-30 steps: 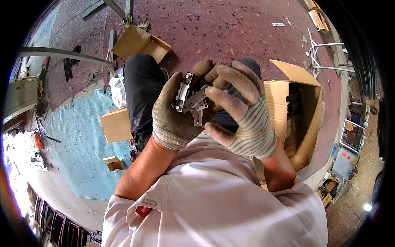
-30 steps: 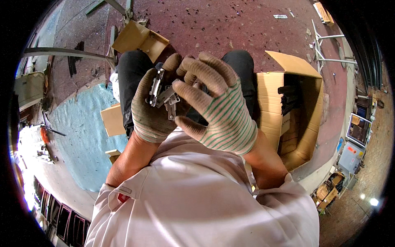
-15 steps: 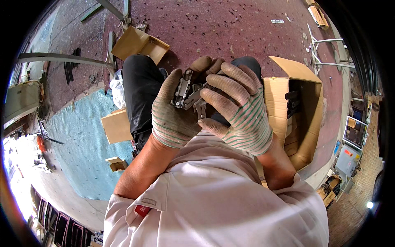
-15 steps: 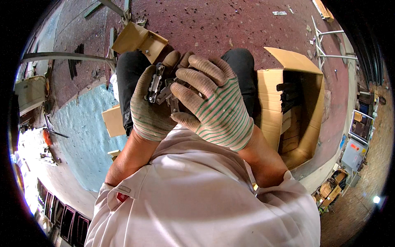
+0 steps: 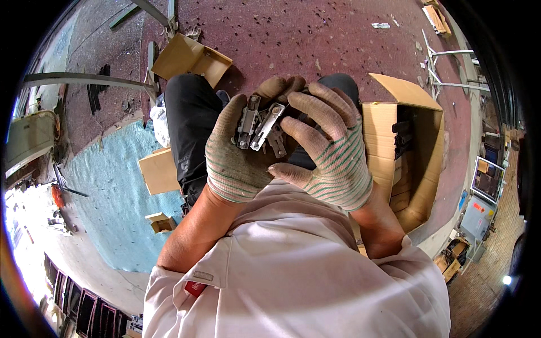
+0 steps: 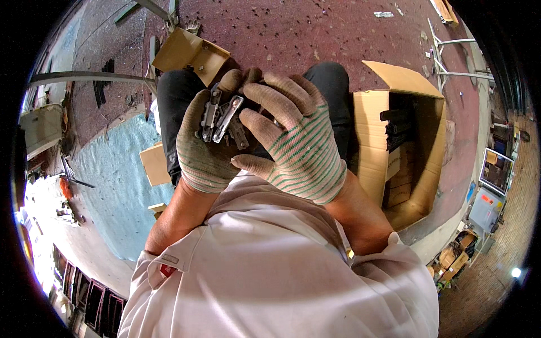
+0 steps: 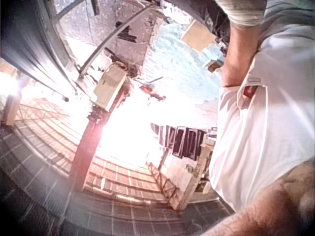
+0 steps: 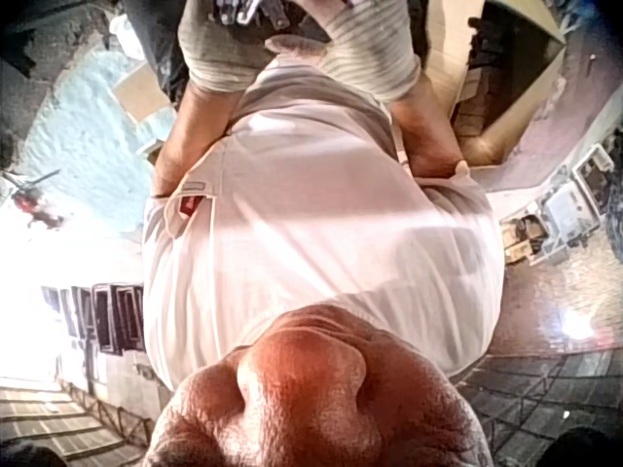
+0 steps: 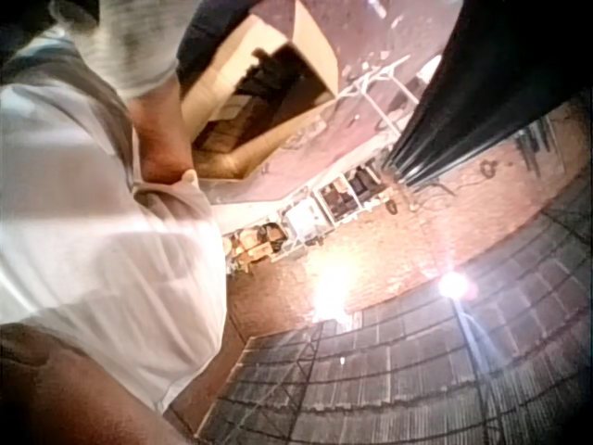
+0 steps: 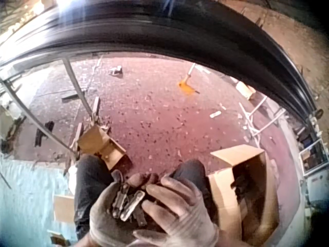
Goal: The person selects a window frame from a stack, carries it to a work area, and places it upright. They then sit on the floor, unpack small metal hardware from a box, and install the components into the frame.
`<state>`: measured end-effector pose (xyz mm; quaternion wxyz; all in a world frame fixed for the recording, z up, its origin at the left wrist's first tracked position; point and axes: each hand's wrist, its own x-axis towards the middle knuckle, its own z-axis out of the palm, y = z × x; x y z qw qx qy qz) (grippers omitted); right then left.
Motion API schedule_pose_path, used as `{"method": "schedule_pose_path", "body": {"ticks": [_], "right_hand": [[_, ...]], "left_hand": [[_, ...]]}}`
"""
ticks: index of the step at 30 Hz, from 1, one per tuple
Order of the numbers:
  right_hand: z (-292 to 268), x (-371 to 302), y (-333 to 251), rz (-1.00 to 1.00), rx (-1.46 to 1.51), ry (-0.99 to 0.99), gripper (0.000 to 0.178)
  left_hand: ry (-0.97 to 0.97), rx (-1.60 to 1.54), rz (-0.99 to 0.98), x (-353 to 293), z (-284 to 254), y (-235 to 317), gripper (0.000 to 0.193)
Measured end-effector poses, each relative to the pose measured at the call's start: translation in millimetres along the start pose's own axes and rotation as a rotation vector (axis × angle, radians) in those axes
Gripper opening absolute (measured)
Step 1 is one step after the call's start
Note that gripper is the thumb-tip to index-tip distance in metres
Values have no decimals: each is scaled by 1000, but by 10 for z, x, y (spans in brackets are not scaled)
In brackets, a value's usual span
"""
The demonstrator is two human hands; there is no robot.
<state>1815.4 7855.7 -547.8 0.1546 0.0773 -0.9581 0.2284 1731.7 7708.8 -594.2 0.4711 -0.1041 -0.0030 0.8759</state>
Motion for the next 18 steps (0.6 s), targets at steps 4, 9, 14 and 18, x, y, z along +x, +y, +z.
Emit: {"method": "schedule_pose_path", "body": {"ticks": [4, 9, 14, 18], "right_hand": [[28, 15, -1, -8, -22, 25, 54], [9, 30, 34, -31, -49, 36, 47], [2, 30, 15, 40, 16, 85, 48], [57, 77, 26, 83, -66, 122, 50]], "left_hand": [[9, 166, 54, -21, -74, 6, 52], [-205, 8, -31, -4, -185, 74, 53], [18, 91, 55, -49, -136, -28, 54], [-51, -55, -58, -13, -69, -19, 54]]}}
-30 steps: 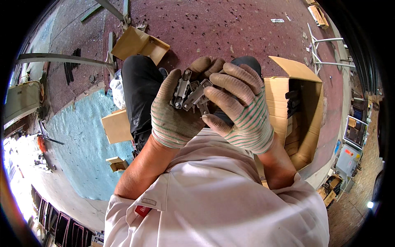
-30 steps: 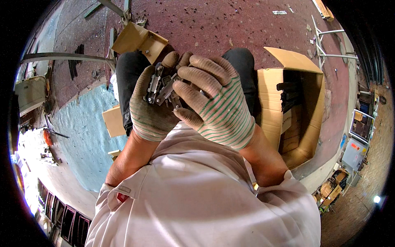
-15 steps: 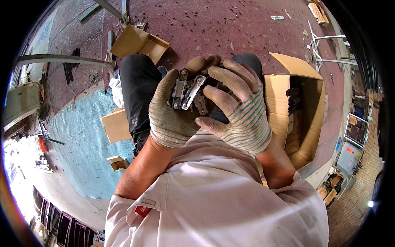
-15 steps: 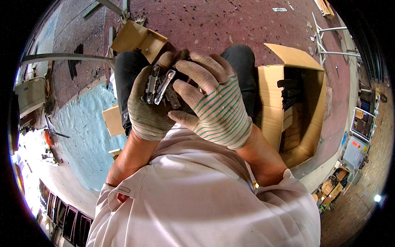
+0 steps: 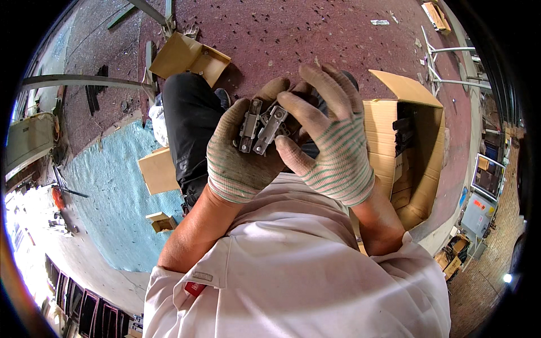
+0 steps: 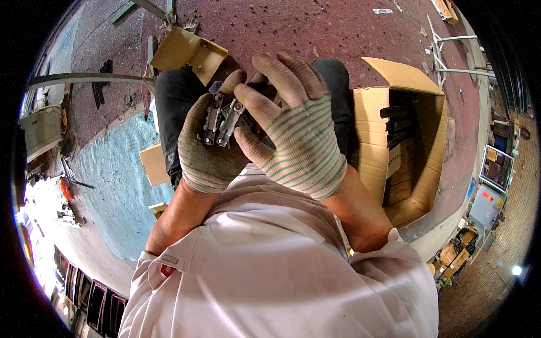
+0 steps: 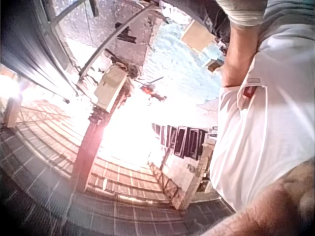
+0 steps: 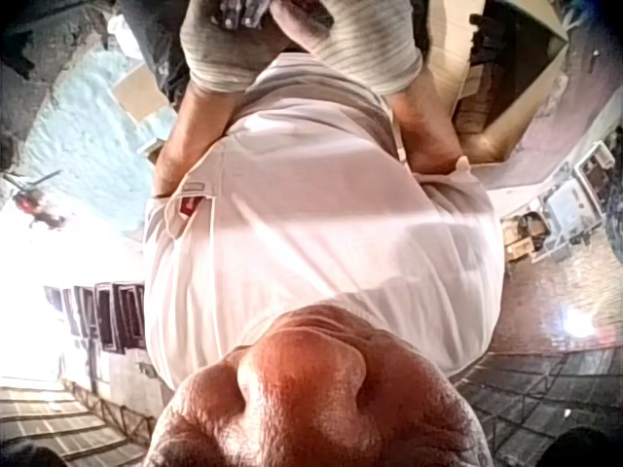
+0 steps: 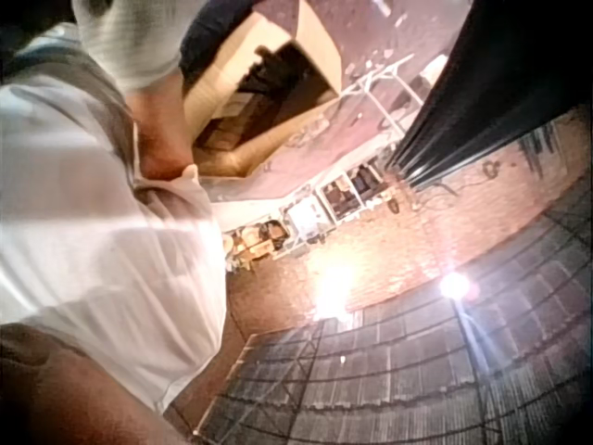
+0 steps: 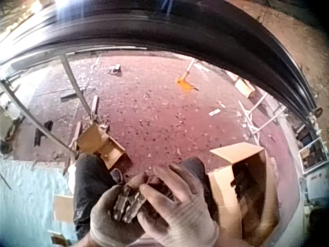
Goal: The person selects a window frame from a stack, carries it to a work area, and places it upright. They then sit on the floor, unpack small metal hardware from a box, and install the components into the frame.
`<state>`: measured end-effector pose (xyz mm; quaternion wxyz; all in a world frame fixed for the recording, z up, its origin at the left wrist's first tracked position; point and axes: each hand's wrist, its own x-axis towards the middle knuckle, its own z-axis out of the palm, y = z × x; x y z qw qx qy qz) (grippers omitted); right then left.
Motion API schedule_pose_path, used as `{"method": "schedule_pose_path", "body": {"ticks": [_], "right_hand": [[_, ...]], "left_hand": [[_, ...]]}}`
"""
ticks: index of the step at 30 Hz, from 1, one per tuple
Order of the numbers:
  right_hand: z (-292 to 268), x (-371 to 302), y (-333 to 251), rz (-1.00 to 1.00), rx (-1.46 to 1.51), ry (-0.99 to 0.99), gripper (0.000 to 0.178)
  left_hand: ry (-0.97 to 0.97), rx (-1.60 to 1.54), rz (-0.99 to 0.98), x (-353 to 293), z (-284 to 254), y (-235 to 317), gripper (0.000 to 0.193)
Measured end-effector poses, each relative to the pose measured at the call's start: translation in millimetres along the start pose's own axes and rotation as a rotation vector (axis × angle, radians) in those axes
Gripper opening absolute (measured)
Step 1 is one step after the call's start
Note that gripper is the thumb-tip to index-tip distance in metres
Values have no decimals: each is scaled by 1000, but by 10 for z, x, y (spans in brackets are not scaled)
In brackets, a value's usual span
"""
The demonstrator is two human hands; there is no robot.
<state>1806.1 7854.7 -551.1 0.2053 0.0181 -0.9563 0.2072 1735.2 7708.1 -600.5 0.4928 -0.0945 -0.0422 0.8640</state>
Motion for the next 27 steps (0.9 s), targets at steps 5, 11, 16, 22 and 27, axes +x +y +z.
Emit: {"method": "schedule_pose_path", "body": {"ticks": [5, 11, 16, 22, 27], "right_hand": [[7, 72, -7, 6, 74, -104, 43], [70, 30, 67, 5, 225, -37, 32], [69, 45, 88, -10, 300, -33, 26], [104, 21, 39, 53, 444, 37, 30], [80, 84, 53, -15, 431, 66, 29]], "left_hand": [[109, 100, 14, -19, 23, -9, 57], [25, 94, -44, -12, -30, 4, 59], [48, 19, -55, -12, 21, 23, 59], [73, -45, -49, -11, 19, 39, 56], [145, 490, 80, -12, 26, 25, 50]]}}
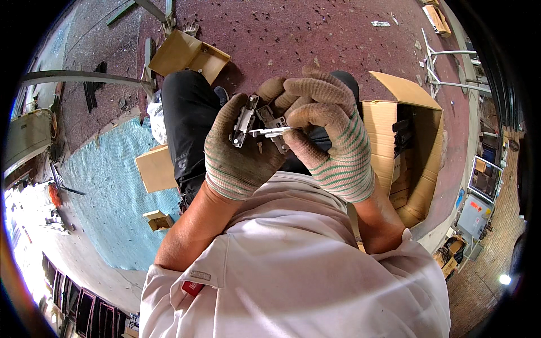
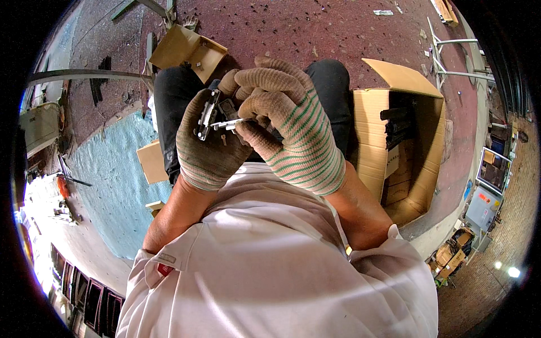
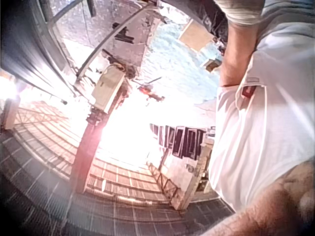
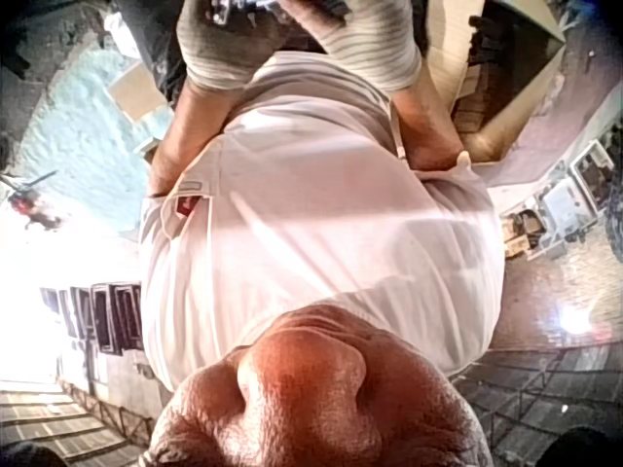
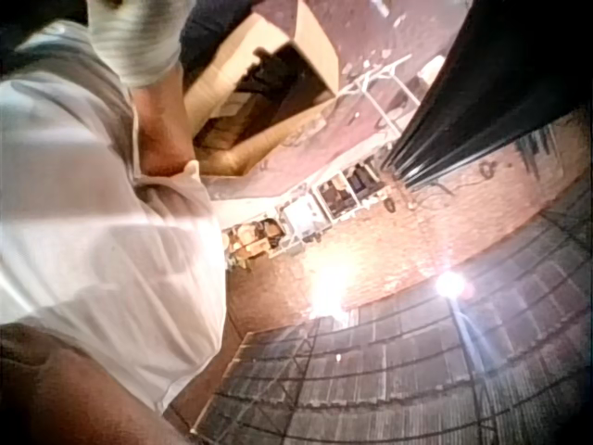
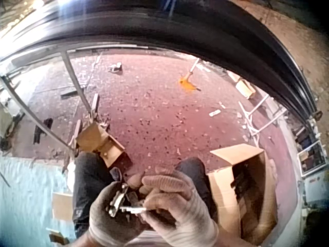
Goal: The person selects a window frame from a stack, carries it to a work area, and places it upright. They then sit on the floor, unpack small metal hardware from a box, and install the components into the frame.
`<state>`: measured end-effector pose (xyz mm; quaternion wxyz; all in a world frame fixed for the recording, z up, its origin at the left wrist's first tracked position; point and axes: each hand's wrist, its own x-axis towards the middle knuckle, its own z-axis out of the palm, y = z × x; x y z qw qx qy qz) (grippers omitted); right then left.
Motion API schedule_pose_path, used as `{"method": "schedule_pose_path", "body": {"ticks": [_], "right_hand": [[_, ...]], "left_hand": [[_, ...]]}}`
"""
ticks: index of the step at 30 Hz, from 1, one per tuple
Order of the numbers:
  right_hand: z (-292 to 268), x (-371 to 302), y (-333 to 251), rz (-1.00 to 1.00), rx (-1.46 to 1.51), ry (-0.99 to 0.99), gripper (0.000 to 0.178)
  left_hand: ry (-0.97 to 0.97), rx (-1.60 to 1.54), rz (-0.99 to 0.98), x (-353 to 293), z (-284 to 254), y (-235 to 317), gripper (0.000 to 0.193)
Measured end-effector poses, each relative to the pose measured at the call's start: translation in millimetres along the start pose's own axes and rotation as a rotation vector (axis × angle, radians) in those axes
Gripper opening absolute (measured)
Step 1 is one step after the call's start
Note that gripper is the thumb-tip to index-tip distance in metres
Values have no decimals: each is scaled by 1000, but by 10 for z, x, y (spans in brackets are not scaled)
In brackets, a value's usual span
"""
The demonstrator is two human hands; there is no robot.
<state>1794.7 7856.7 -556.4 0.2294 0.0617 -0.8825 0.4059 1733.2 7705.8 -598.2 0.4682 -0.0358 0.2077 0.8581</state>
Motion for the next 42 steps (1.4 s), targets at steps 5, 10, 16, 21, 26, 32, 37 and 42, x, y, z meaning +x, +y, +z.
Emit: {"method": "schedule_pose_path", "body": {"ticks": [5, 10, 16, 21, 26, 32, 37, 42], "right_hand": [[5, -25, 49, -28, -43, 34, 29], [20, -103, -1, 172, 195, 244, 24], [-192, -7, -128, 625, 1071, 515, 28], [-281, -102, 21, 592, 1764, 288, 27], [-153, -149, -141, 840, 1933, 400, 29], [-125, -175, -190, 762, 1239, 112, 20], [-28, -121, -230, 364, -15, -76, 15], [36, -170, -136, 230, -272, -134, 25]], "left_hand": [[-229, -372, 24, 13, -165, -46, 50], [-37, -568, -109, 14, -24, 15, 52], [-159, -596, -98, 68, -107, 0, 61], [-206, -621, -99, 94, -135, -13, 61], [-170, -709, -119, 79, -95, -14, 60], [-130, -635, -108, 65, -118, -9, 58], [-96, -512, -93, 84, -142, -61, 57], [-99, -448, -78, 52, -139, -88, 55]]}}
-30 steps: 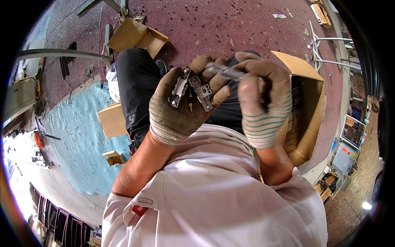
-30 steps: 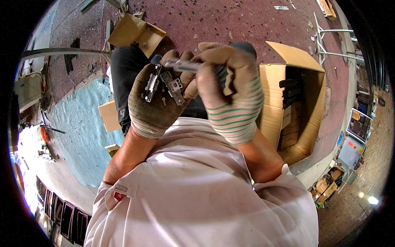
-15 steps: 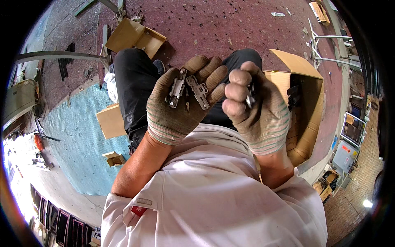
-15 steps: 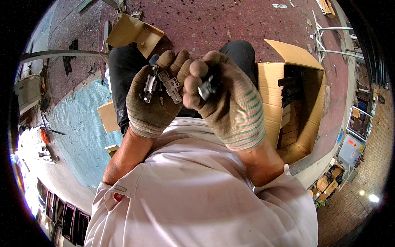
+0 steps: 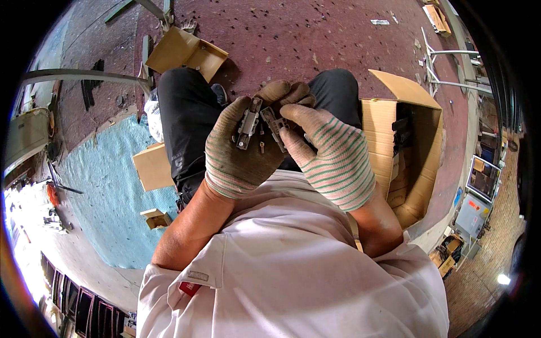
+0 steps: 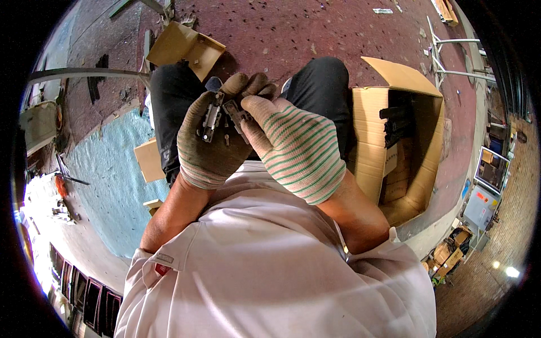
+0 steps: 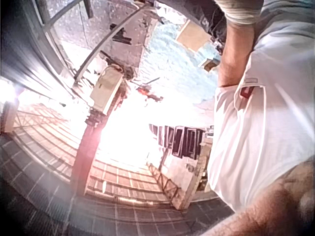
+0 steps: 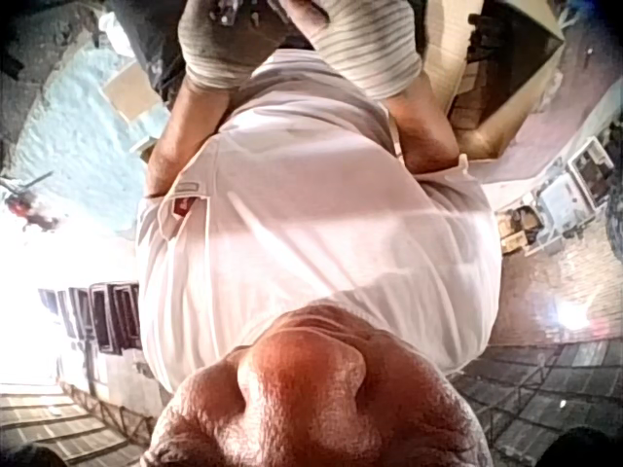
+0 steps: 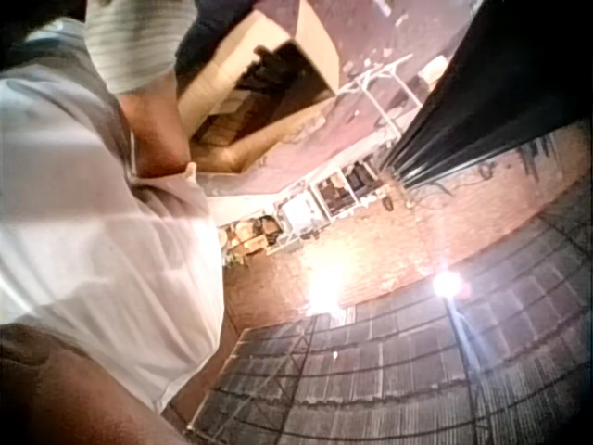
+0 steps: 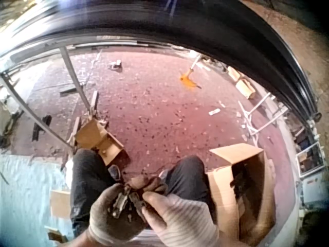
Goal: The person selects a window frame from a stack, carries it to a work area, and places it upright. They then sit on the floor, unpack small metal hardware from a box, and install the components into the frame.
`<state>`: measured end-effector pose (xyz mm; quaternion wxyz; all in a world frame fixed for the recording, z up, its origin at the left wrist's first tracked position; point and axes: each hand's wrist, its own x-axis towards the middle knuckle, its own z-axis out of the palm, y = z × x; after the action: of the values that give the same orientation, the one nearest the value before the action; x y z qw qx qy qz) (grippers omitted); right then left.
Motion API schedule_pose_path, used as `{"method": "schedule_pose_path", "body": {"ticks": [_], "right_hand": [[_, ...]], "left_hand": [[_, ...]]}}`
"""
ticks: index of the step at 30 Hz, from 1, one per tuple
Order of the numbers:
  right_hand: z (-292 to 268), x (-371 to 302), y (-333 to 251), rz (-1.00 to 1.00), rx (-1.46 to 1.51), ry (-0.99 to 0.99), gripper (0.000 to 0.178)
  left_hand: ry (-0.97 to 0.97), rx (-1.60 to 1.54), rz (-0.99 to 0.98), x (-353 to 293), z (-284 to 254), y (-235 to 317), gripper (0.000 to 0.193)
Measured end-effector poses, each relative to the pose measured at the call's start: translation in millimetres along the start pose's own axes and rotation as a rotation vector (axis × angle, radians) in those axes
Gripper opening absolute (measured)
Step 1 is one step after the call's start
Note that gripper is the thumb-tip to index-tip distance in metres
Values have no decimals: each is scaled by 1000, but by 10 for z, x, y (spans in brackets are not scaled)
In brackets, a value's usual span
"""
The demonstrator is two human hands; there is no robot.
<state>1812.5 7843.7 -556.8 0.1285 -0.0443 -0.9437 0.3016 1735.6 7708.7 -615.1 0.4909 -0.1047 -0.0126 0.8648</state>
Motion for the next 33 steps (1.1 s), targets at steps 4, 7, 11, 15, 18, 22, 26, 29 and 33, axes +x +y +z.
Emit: {"method": "schedule_pose_path", "body": {"ticks": [4, 7, 11, 15, 18, 22, 26, 29, 33], "right_hand": [[-11, 13, -16, -5, -63, -67, 26], [-6, 25, -16, 13, -17, -71, 20], [18, -10, 11, 60, 91, -17, 20], [-143, -6, -154, 383, 364, -78, 15], [-120, -44, -101, 505, 734, -66, 15], [-176, -38, -128, 634, 927, -51, 16], [-145, -85, -60, 530, 741, -45, 15], [-84, -131, -84, 445, 565, -12, 14], [-25, -165, -140, 346, 370, -2, 15]], "left_hand": [[-104, -44, -26, 13, -13, 8, 53], [-121, -108, -50, -5, 27, 22, 55], [-101, -89, -21, -7, 14, 25, 58], [-94, -145, -6, 0, 1, 23, 60], [-49, -136, -24, 7, 56, 54, 59], [-87, -185, -34, -20, 1, 59, 60], [-43, -141, -23, -20, 12, 61, 59], [-28, -109, -2, 2, 32, 47, 58], [-80, -98, 20, 14, 21, 36, 57]]}}
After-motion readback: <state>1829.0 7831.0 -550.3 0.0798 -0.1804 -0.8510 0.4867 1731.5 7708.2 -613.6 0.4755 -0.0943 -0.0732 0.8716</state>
